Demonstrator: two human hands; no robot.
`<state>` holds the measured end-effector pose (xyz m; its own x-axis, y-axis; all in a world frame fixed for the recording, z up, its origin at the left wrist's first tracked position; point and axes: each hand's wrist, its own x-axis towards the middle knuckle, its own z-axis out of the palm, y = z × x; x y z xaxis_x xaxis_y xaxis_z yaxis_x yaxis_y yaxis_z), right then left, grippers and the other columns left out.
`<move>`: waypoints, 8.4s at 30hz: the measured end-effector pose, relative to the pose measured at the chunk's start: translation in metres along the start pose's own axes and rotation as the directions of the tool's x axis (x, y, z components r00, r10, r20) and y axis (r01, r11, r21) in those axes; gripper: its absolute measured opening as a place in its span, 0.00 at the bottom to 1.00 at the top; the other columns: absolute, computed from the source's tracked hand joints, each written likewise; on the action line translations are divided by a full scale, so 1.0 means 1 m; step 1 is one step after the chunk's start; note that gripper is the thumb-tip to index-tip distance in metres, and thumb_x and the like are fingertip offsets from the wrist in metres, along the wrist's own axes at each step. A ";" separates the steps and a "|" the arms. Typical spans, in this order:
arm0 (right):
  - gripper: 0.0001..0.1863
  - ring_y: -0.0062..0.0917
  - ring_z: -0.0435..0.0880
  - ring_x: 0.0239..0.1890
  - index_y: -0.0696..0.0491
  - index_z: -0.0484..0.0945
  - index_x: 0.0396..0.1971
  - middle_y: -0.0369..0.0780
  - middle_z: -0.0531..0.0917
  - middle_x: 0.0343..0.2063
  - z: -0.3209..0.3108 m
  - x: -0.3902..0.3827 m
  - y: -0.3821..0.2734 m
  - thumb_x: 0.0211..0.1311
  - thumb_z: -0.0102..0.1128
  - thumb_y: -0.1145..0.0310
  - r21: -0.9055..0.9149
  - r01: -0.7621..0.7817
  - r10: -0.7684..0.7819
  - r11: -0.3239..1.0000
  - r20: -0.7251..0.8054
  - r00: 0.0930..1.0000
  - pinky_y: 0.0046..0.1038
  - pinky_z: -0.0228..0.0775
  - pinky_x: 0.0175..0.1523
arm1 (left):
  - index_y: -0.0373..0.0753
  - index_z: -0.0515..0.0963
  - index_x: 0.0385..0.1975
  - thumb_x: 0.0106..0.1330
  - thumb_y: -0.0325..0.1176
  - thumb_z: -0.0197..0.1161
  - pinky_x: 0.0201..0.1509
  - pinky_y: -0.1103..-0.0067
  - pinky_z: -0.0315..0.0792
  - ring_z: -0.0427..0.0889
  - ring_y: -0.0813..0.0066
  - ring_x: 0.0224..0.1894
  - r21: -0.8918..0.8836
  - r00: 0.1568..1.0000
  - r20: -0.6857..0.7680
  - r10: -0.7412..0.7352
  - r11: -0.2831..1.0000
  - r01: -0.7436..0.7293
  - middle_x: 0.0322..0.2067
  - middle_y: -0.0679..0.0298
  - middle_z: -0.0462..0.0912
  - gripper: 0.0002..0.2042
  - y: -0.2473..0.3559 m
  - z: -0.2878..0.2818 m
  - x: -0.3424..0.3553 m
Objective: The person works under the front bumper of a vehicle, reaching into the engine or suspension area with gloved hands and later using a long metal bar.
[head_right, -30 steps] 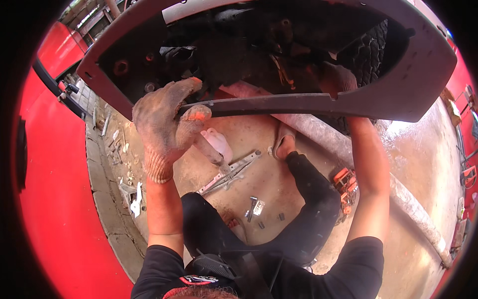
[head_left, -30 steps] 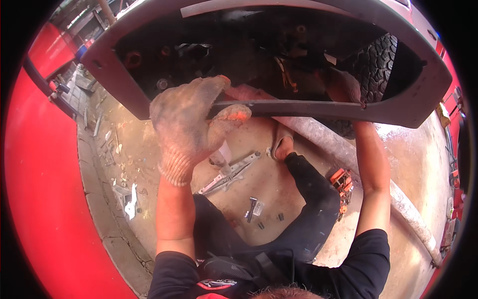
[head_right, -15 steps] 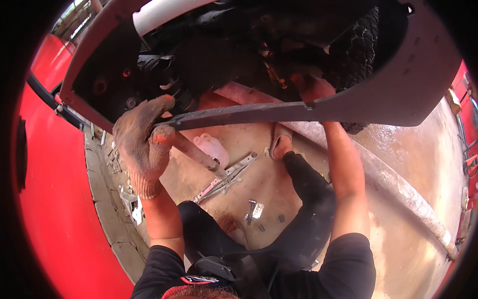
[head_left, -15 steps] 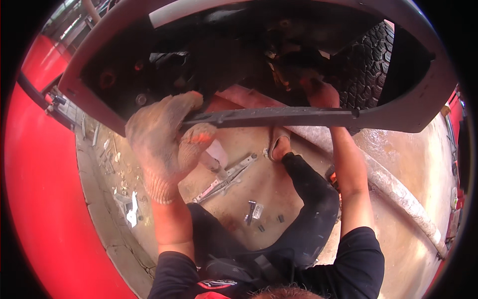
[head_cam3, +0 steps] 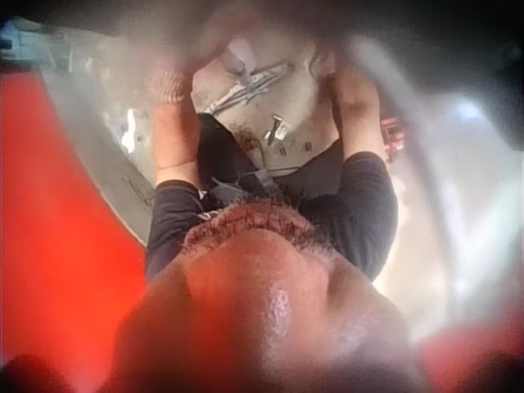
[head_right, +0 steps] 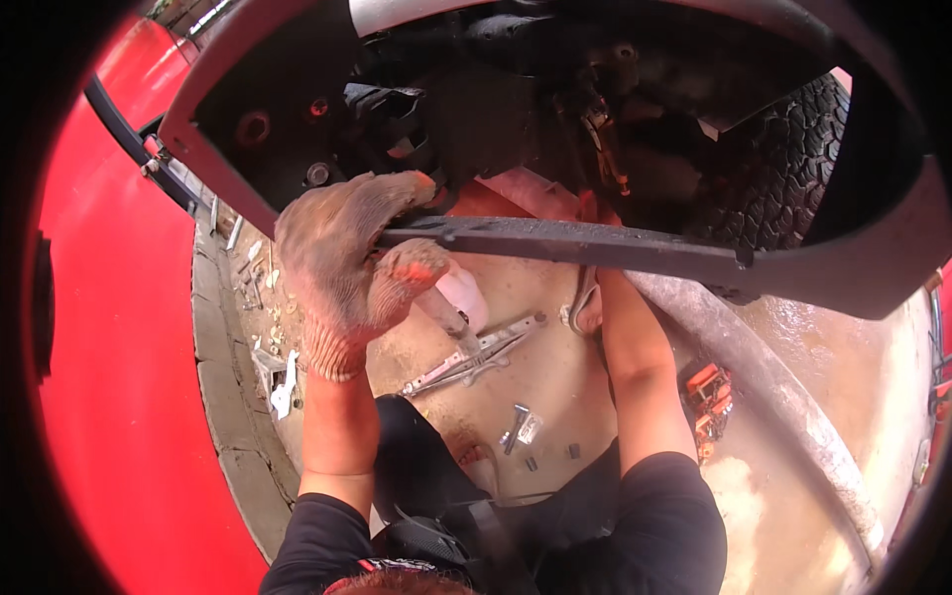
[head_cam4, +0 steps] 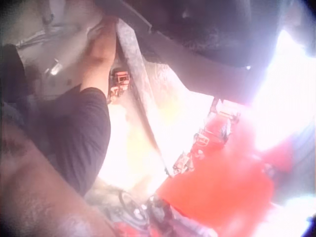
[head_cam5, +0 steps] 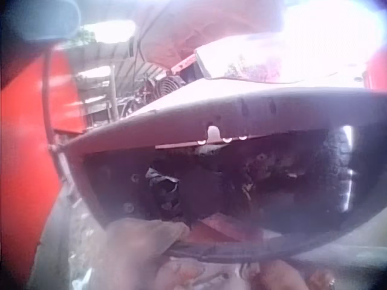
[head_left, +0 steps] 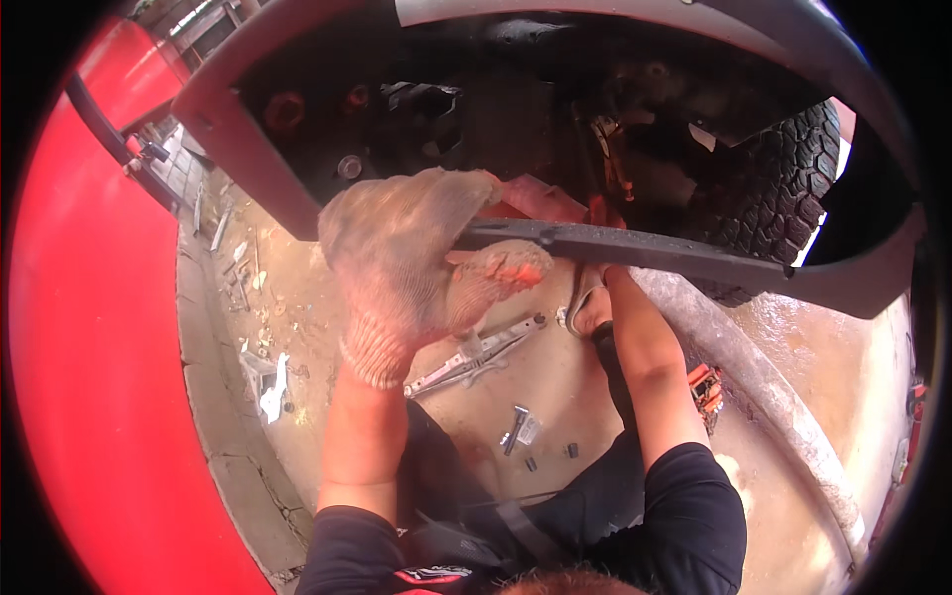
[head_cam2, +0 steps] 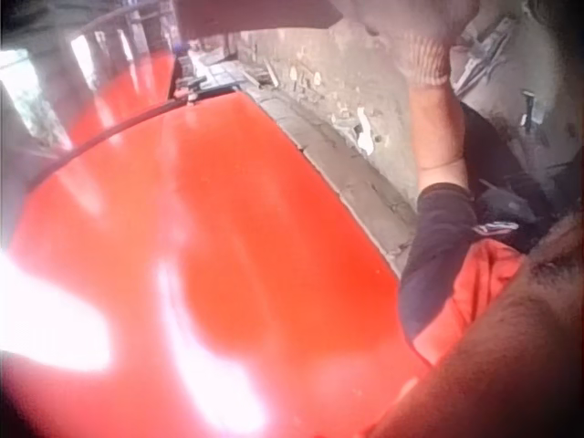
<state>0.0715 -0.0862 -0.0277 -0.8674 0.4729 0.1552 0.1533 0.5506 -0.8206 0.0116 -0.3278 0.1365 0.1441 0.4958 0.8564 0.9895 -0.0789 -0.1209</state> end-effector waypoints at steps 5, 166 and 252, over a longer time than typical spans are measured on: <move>0.23 0.46 0.87 0.39 0.49 0.87 0.47 0.44 0.88 0.35 -0.014 -0.017 0.214 0.75 0.56 0.44 -0.487 -0.023 -0.394 0.873 -0.732 0.556 0.42 0.76 0.47 | 0.44 0.87 0.38 0.56 0.63 0.70 0.35 0.71 0.74 0.85 0.64 0.28 -0.051 0.999 0.024 -0.042 0.998 0.043 0.29 0.66 0.87 0.26 0.002 0.015 -0.001; 0.20 0.50 0.86 0.44 0.55 0.83 0.41 0.50 0.87 0.37 -0.234 -0.109 0.015 0.74 0.51 0.53 -0.646 -0.149 0.063 0.748 -0.154 0.986 0.47 0.75 0.47 | 0.36 0.85 0.32 0.55 0.51 0.71 0.35 0.69 0.75 0.84 0.58 0.28 -0.103 0.997 0.028 -0.069 0.992 0.072 0.26 0.58 0.85 0.21 0.005 0.008 0.000; 0.14 0.34 0.87 0.29 0.41 0.84 0.32 0.36 0.83 0.27 -0.198 -0.128 -0.045 0.64 0.67 0.47 -0.969 -0.241 -0.536 0.056 -0.233 0.812 0.40 0.78 0.31 | 0.42 0.85 0.29 0.49 0.58 0.76 0.33 0.71 0.72 0.82 0.63 0.26 -0.061 1.000 -0.019 -0.017 0.998 0.016 0.24 0.64 0.83 0.23 0.002 0.012 -0.001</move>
<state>0.2695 -0.0358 0.0983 -0.6760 0.2490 0.6936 0.6763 0.5835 0.4496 0.0137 -0.3180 0.1293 0.1268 0.4807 0.8677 0.9894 -0.1236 -0.0761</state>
